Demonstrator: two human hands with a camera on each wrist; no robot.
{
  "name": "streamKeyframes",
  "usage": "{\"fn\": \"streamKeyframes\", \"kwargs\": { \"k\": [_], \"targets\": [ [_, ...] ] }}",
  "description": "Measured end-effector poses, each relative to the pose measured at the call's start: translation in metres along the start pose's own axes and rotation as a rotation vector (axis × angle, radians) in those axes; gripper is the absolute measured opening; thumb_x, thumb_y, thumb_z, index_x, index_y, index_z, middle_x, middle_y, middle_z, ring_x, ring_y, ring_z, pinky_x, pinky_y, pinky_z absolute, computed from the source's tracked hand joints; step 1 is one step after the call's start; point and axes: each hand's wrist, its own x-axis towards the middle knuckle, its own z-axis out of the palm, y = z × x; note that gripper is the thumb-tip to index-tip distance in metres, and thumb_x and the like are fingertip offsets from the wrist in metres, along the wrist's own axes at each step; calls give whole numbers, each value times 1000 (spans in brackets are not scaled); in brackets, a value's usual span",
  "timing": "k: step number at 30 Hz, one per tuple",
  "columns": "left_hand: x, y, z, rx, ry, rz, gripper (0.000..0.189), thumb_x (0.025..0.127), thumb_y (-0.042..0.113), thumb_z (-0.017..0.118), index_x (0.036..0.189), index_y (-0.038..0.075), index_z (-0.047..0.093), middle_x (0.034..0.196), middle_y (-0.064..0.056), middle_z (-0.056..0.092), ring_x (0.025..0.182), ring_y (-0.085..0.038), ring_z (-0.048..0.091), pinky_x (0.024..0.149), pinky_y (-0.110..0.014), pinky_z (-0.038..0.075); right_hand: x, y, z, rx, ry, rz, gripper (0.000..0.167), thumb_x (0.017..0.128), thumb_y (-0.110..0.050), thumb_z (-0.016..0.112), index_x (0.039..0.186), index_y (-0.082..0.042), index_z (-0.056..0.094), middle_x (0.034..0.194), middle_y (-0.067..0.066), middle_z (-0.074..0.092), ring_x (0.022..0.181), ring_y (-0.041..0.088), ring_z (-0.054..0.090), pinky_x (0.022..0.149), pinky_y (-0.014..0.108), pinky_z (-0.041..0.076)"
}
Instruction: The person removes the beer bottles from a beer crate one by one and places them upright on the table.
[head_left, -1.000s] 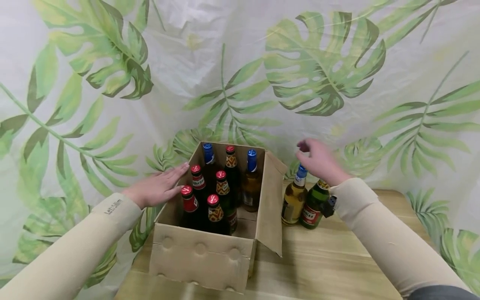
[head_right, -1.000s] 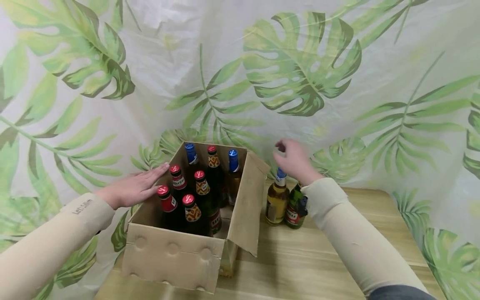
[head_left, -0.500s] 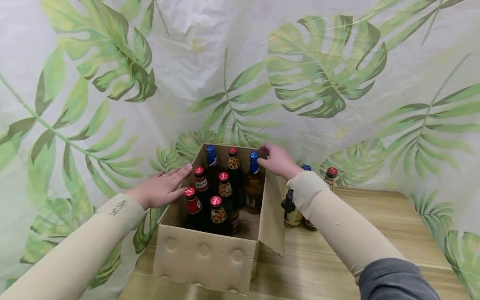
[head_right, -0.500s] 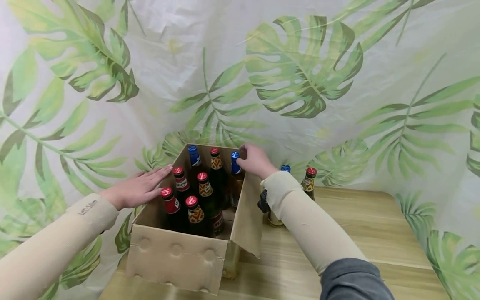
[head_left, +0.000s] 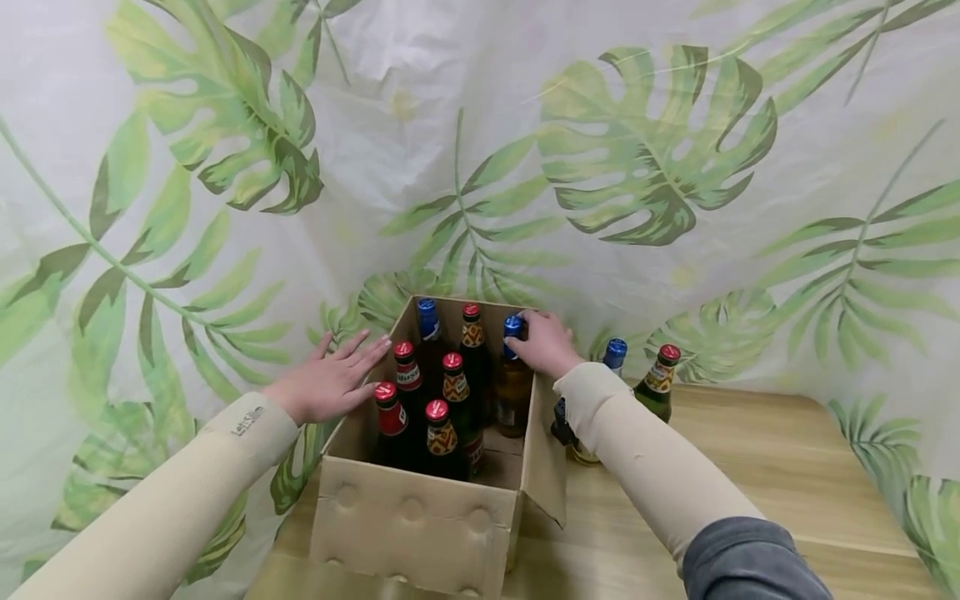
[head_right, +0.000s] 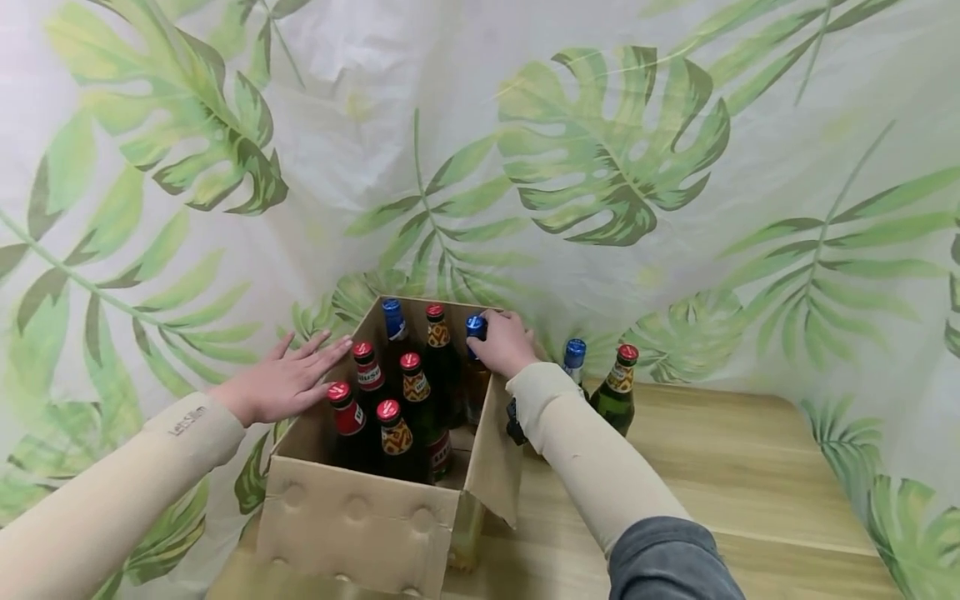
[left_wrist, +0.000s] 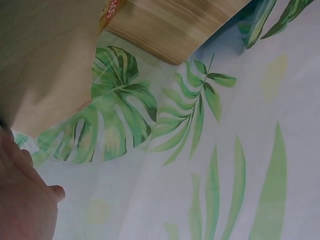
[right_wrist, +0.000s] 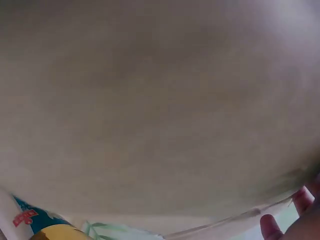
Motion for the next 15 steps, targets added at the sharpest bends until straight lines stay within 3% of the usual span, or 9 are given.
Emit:
{"fn": "streamKeyframes", "kwargs": {
  "k": [5,10,15],
  "targets": [
    [2,-1,-1,-7,-19,-12,69,111,45,42,164,4,24,169,-15,23,155,-40,14,117,-72,5,2,1,0,-39,-5,-18,59,105,-42,59,152,-5,52,154,17,50,148,36,32,117,66,22],
    [2,-1,-2,-30,-7,-17,70,111,45,39,164,3,23,169,-16,22,155,-41,14,117,-72,7,2,-2,1,-31,49,-52,57,107,-42,57,151,-6,53,152,17,53,146,35,38,115,64,24],
    [1,2,-1,-68,-10,-7,70,112,46,37,164,2,22,169,-18,22,154,-43,15,117,-73,10,-2,-3,-1,13,106,-47,53,107,-39,57,146,-3,58,140,18,62,134,37,52,114,59,28]
  ]
}}
